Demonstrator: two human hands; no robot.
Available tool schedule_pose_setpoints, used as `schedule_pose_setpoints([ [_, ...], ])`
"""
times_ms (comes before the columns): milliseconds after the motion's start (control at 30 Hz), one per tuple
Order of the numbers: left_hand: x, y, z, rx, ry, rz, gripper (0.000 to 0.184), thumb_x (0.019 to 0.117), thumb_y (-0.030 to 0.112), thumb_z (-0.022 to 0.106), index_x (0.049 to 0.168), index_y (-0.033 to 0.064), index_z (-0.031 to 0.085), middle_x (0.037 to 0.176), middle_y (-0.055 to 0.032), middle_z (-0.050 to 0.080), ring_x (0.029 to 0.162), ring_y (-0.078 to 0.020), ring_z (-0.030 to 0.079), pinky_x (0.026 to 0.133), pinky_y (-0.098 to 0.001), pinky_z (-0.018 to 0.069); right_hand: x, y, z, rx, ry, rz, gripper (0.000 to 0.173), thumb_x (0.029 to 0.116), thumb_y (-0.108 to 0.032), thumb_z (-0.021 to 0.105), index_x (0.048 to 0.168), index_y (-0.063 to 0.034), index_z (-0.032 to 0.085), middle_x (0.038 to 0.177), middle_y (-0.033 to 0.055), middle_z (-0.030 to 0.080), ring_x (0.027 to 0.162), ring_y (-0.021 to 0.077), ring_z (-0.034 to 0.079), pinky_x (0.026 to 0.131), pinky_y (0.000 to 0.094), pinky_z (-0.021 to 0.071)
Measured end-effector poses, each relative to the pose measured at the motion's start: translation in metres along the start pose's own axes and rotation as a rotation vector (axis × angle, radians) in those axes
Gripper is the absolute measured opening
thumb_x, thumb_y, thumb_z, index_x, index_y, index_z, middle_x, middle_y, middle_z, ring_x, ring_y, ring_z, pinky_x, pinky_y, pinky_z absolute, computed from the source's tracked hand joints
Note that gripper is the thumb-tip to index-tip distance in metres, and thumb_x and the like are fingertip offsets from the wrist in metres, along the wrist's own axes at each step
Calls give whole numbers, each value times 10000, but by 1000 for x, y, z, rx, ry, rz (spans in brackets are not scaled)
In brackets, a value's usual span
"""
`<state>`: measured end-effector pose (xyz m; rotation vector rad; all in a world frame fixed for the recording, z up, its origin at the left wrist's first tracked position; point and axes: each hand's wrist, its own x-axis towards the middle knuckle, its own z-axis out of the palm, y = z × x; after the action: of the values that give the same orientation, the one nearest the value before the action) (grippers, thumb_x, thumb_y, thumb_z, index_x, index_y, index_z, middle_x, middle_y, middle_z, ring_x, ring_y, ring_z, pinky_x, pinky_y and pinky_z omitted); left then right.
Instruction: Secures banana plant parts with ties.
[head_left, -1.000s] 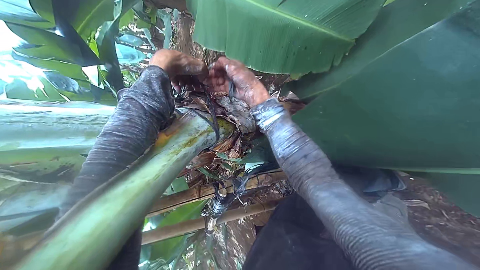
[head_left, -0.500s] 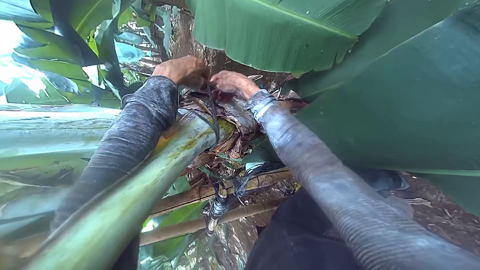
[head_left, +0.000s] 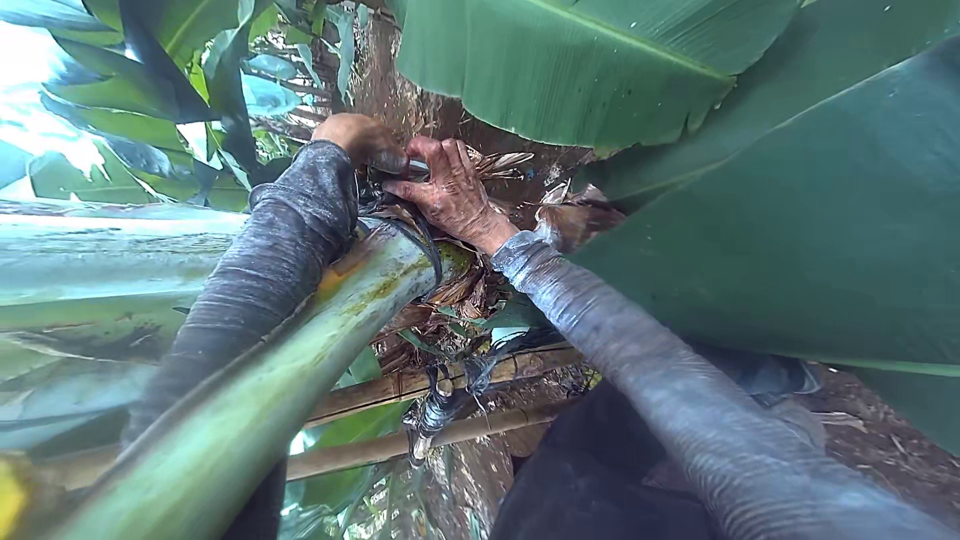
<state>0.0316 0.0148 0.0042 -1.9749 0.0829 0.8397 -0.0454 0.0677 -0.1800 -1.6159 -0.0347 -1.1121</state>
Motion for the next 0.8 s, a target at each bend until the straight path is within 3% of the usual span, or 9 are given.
schedule_pose_setpoints([
  [167,15,-4,-2,-200,-98,-58,321,967,420,632,934,104,674,804,-57,623,688,-186,593,631,-427,500,1,-7,-2,108,36,108,134,955,-292,692,1002,-252,811,1228,189,678,1062,356,639,931,466,495],
  [267,54,-25,6,-527,-300,41,245,996,260,599,827,89,646,643,-40,613,505,-148,582,494,-335,533,3,-20,-5,781,18,475,146,953,-79,666,1041,-40,776,1284,178,632,1204,238,601,1010,333,517],
  [367,68,-33,5,-626,-408,159,75,993,129,622,1027,84,671,787,-72,671,633,-175,676,612,-371,617,6,-30,-8,1359,164,1000,218,1041,-85,556,1176,40,672,1103,101,693,794,89,635,658,241,544],
  [433,63,-34,7,-520,-316,229,125,967,98,654,1085,99,696,837,-73,686,659,-172,686,620,-359,623,3,-22,-10,1550,272,1259,252,1095,-195,467,1224,-48,626,1091,71,685,719,87,590,608,229,504],
  [500,56,-25,10,-206,-59,247,104,960,179,700,1045,126,727,839,-79,708,662,-195,688,591,-392,601,-1,-12,-12,1527,314,1298,277,1113,-219,416,1185,-46,620,1122,77,717,803,87,637,681,221,516],
  [533,48,-17,14,-81,65,194,144,944,193,710,1029,79,734,898,-158,712,750,-305,691,648,-512,567,-3,-11,-15,1451,288,1265,303,1116,-207,394,1152,-24,633,1119,87,726,853,96,654,725,235,522],
  [600,32,-1,22,7,155,42,304,952,176,681,1151,-51,654,1207,-317,623,1113,-508,617,887,-703,479,-10,-22,-30,1256,147,1169,341,1116,-202,356,1082,-12,637,1048,69,721,911,104,655,799,279,532],
  [700,25,-1,33,67,229,-79,344,979,120,617,1255,-85,608,1364,-335,552,1252,-542,542,947,-720,451,-59,-97,-84,1056,-155,1135,322,1105,-292,368,1040,-69,591,809,17,576,672,83,538,585,252,467],
  [800,26,-2,31,79,270,-73,328,993,125,584,1235,-93,616,1317,-344,581,1229,-549,556,936,-727,447,-90,-105,-129,1264,-299,1221,258,1107,-328,397,1091,-161,593,846,-30,577,685,44,519,610,197,454],
])
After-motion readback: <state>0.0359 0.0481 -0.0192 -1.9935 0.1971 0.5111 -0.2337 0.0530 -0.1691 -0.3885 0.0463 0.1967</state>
